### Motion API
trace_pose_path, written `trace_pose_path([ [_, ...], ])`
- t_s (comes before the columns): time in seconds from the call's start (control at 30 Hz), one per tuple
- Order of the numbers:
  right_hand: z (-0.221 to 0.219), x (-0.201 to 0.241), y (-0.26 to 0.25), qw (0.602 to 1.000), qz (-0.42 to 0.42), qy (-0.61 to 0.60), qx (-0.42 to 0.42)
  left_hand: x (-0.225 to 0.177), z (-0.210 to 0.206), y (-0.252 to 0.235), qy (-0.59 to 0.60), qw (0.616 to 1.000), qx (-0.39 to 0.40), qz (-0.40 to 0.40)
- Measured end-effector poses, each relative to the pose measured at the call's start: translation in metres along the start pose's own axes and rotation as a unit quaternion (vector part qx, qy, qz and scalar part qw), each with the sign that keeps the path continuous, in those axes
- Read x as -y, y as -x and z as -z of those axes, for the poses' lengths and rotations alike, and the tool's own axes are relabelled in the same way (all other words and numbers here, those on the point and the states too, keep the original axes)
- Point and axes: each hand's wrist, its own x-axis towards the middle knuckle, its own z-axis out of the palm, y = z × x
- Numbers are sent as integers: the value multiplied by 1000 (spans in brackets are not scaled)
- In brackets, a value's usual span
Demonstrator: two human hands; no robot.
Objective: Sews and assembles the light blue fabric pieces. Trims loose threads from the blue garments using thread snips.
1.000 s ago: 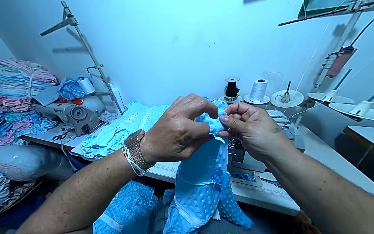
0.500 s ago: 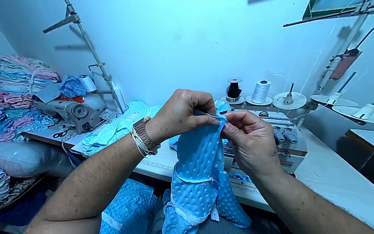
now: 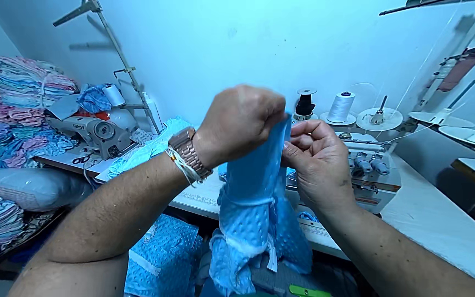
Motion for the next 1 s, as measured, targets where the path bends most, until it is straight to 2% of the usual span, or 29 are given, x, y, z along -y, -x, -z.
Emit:
trace_pose_path([
  [0.07, -6, -7, 20, 999, -15, 33, -14, 2, 10, -8, -63, 994, -87, -16],
  [0.1, -9, -14, 33, 998, 6, 54, -20, 5, 17, -13, -81, 989, -123, -24],
  [0.17, -12, -30, 53, 994, 71, 71, -28, 10, 27, -21, -79, 978, -185, -46],
  [0.23, -12, -39, 61, 993, 89, 73, -13, 13, 30, -24, -51, 973, -219, -58],
  [0.33, -6, -44, 61, 993, 74, 97, 7, 14, 27, -23, 17, 974, -217, -65],
  [0.43, -10, -40, 63, 990, 66, 118, -30, 21, 20, -21, 65, 971, -212, -86],
  [0.63, -7, -33, 72, 996, 30, 52, -63, 47, 22, -12, 39, 979, -184, -76],
  [0.8, -7, -28, 78, 997, -16, 45, -53, 59, 23, 1, 30, 986, -152, -67],
  [1.0, -9, -33, 87, 996, -78, 24, -47, 61, 18, 8, 105, 986, -110, -67],
])
